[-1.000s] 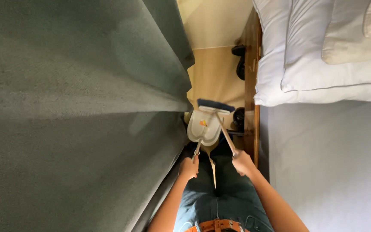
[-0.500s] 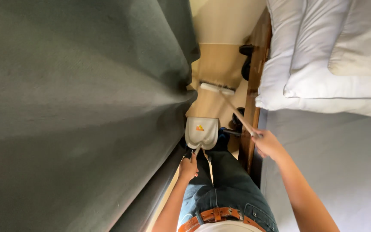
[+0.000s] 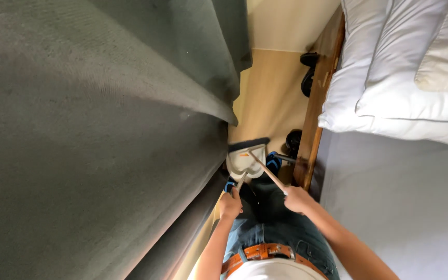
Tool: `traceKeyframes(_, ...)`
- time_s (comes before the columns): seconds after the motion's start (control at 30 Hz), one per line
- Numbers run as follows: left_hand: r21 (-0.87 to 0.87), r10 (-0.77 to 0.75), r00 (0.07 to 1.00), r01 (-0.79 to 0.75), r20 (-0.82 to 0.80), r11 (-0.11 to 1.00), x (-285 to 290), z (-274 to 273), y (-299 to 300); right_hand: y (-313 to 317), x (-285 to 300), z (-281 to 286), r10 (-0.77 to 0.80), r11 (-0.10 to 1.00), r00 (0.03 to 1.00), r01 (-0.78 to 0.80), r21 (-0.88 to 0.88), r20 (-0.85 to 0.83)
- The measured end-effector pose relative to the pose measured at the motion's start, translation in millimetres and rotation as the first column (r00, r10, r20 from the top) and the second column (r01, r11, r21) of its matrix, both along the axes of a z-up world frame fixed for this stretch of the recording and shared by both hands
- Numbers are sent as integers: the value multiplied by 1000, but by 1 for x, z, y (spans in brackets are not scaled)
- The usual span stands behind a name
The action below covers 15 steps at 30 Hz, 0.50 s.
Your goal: Dusting a bed and sweeping the floor in a bedroom area.
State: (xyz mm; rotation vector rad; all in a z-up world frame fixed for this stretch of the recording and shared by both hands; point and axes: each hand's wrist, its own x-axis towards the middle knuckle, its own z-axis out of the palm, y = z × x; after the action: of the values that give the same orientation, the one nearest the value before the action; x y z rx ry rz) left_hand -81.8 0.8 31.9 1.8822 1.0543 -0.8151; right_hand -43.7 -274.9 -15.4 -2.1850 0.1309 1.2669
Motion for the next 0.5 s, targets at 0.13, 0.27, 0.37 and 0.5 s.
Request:
traceKeyframes(0.13,38,-60,998,60,-18,997,-6,-3,15,-10,49,103,-3,998,992,-6,-66,-127)
traceKeyframes(0.27,33,-37,999,37,-3,999,-6,10,16,-32,95,156,-153,986,956,131,-101,-249)
traceKeyframes(0.37,-15,11,1000,-11,17,1000,-8,10,10,-42,106,157,-226,973,951,212,-91,-208)
traceKeyframes(0.5,20,-73,997,73,22,997,-11,20,-2,-27,113,136,-270,963,958,268,-32,-93)
